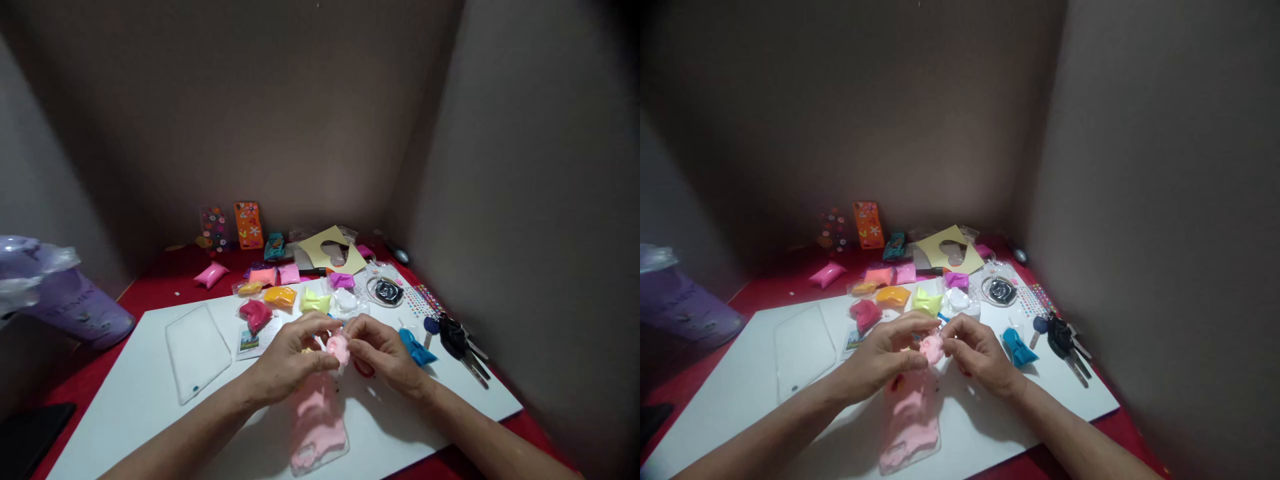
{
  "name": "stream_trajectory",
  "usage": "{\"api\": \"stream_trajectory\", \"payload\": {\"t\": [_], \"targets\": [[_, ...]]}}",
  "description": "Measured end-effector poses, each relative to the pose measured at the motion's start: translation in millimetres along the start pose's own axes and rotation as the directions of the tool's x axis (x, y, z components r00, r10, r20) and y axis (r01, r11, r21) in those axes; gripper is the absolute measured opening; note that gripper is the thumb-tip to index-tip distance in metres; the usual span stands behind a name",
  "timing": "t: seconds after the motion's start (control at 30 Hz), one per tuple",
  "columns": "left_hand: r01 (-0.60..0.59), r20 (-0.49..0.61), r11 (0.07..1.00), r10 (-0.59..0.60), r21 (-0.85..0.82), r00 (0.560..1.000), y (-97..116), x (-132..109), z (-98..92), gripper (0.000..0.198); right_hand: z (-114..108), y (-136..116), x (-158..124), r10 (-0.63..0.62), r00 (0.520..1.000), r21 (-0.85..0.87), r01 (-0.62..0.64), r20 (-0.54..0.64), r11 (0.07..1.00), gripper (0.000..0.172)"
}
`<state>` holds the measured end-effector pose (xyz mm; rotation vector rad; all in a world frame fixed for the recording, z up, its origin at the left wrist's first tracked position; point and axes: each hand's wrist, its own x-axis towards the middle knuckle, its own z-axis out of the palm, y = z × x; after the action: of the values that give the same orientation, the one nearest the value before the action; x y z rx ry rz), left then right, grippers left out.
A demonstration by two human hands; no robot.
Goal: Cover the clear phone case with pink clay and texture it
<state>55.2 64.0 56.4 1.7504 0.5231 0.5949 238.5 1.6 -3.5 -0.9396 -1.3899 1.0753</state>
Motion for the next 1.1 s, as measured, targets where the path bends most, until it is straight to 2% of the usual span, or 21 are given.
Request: {"api": "stream_trajectory", "payload": {"t": [0.23, 0.4, 0.57, 0.7, 0.8, 0.9, 1.0, 1.1], "targets": [[0.091, -0.08, 0.996, -0.088, 0.024, 0.993, 1, -4, 12.4, 0.012, 5, -6, -2, 0.036, 0.999, 0.056, -0.035, -0.021, 0.998, 0.015], [0.091, -0.059, 0.993, -0.095, -0.073, 0.994, 1, -3, 17.6, 0.013, 6, -9, -3, 0.04, 0.998, 0.074, -0.037, -0.042, 0.997, 0.016], [0.107, -0.16, 0.993, -0.098, 0.049, 0.982, -4, -1, 21.4, 0.013, 10, -10, -2, 0.044, 0.999, 0.094, -0.041, -0.028, 0.995, 0.018], [0.022, -0.277, 0.96, 0.058, 0.278, 0.959, -11, -3, 23.6, 0.014, 16, -13, -3, 0.031, 0.999, 0.095, -0.028, -0.03, 0.995, 0.015], [-0.032, -0.337, 0.936, 0.158, 0.352, 0.928, -15, -5, 23.2, 0.014, 21, -15, -5, -0.002, 0.999, 0.073, 0.006, -0.048, 0.997, 0.015], [-0.054, -0.272, 0.963, 0.128, 0.265, 0.954, -13, -5, 18.8, 0.011, 22, -15, -6, -0.018, 0.996, 0.051, 0.022, -0.082, 0.998, 0.014], [-0.05, -0.114, 0.998, 0.053, 0.029, 0.992, -7, -3, 12.7, 0.007, 20, -11, -5, -0.016, 0.993, 0.079, 0.025, -0.115, 0.997, 0.013], [-0.069, -0.074, 0.997, 0.066, -0.033, 0.995, -3, -3, 11.0, 0.01, 17, -7, -1, 0.003, 0.993, 0.137, 0.014, -0.118, 0.99, 0.017]]}}
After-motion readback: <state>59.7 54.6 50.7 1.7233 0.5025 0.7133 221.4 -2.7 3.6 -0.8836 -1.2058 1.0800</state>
